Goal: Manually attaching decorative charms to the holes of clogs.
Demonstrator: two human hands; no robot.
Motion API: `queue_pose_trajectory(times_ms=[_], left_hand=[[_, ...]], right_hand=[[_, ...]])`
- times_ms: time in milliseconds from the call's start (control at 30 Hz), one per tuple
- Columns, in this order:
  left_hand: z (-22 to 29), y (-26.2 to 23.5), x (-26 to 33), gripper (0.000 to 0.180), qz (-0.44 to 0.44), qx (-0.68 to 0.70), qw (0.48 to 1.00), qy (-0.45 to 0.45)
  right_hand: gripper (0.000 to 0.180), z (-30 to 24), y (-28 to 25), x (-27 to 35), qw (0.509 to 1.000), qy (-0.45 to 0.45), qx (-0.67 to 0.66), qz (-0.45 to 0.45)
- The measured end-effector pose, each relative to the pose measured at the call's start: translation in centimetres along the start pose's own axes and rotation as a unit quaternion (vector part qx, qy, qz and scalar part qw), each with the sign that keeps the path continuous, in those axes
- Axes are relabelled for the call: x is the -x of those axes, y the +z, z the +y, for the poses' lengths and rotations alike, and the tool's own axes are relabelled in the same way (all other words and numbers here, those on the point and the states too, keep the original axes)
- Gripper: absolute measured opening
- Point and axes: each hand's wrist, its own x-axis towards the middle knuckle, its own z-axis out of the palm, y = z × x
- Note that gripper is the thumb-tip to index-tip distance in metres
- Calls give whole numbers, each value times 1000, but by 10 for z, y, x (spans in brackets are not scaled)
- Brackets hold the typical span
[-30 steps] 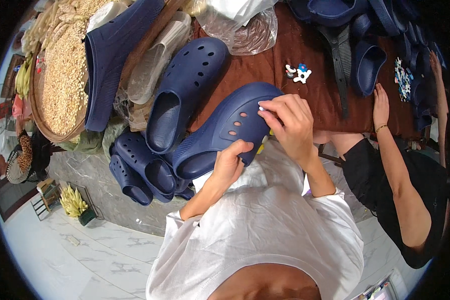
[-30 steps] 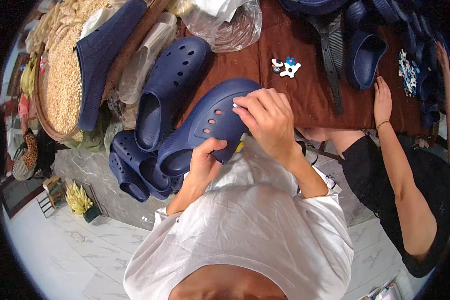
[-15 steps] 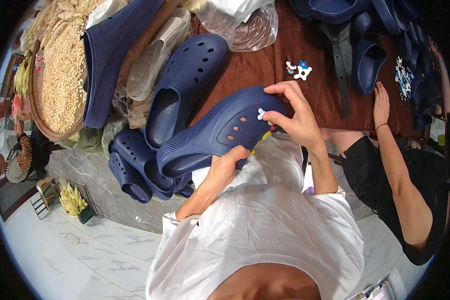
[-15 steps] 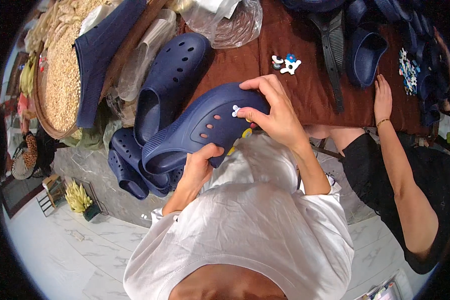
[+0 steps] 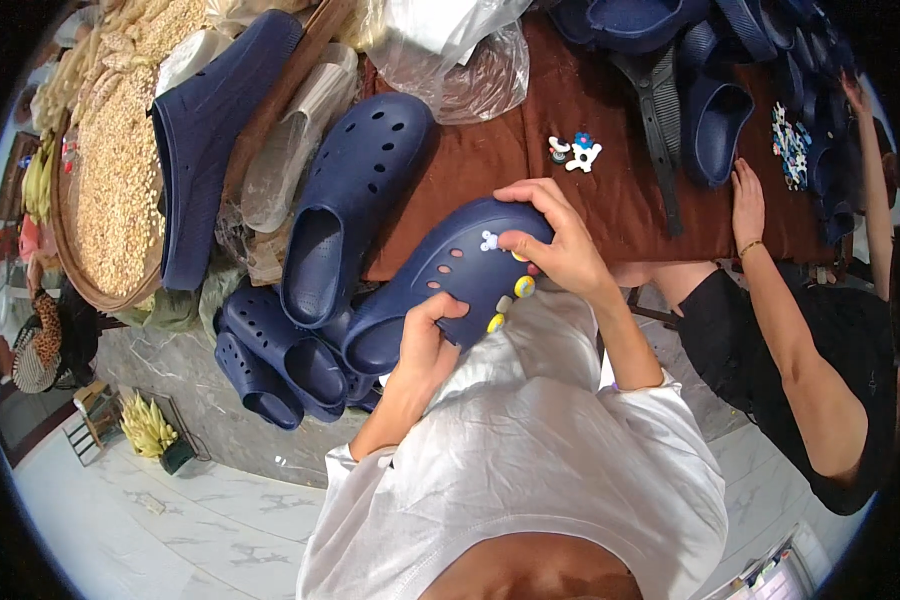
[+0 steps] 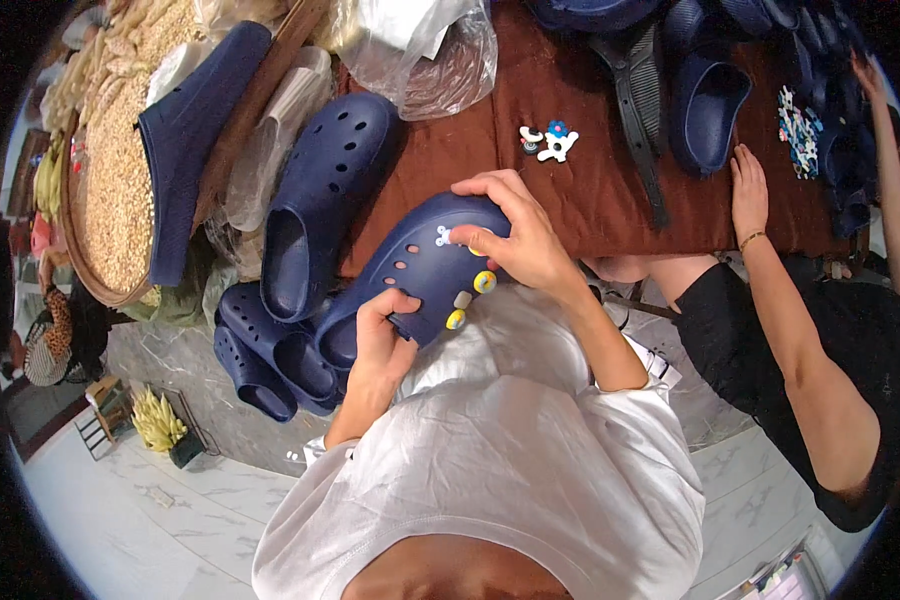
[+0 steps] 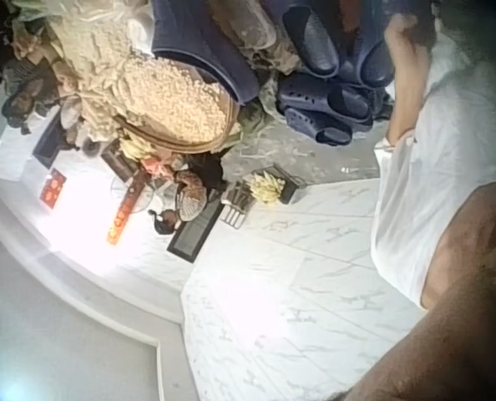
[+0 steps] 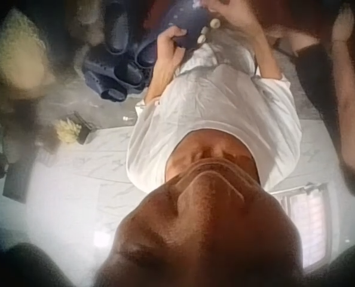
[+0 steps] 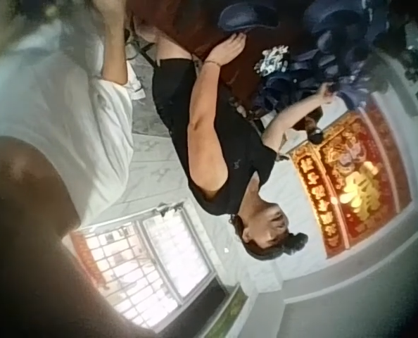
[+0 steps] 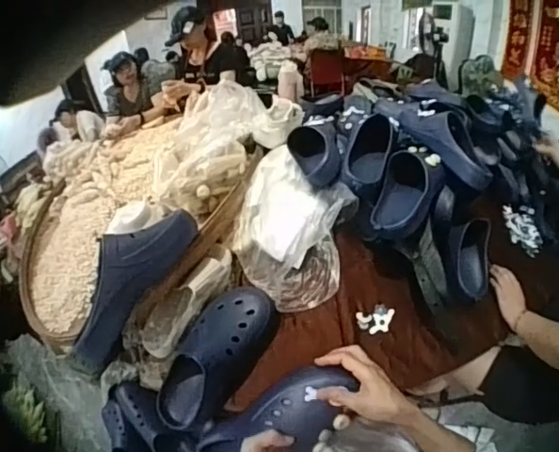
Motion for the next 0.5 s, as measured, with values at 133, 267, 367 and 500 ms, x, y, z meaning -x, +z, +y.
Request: queue_pose_trajectory(times_ms=[133, 267, 367, 500], left_hand=[[-3, 0, -6, 42, -32, 40, 998, 40], [-2, -2, -2, 38, 1, 33, 999, 38], [0, -1, -1, 35, 20, 27, 999, 36], [-2, -3, -6, 32, 24, 12, 998, 60]], right_hand=[[19, 28, -21, -14, 973, -96, 124, 167], [13, 49, -46, -37, 916, -115, 280, 263], [20, 56, -58, -42, 889, -105, 369, 251], [38, 61, -60, -35, 858, -92, 445, 241]])
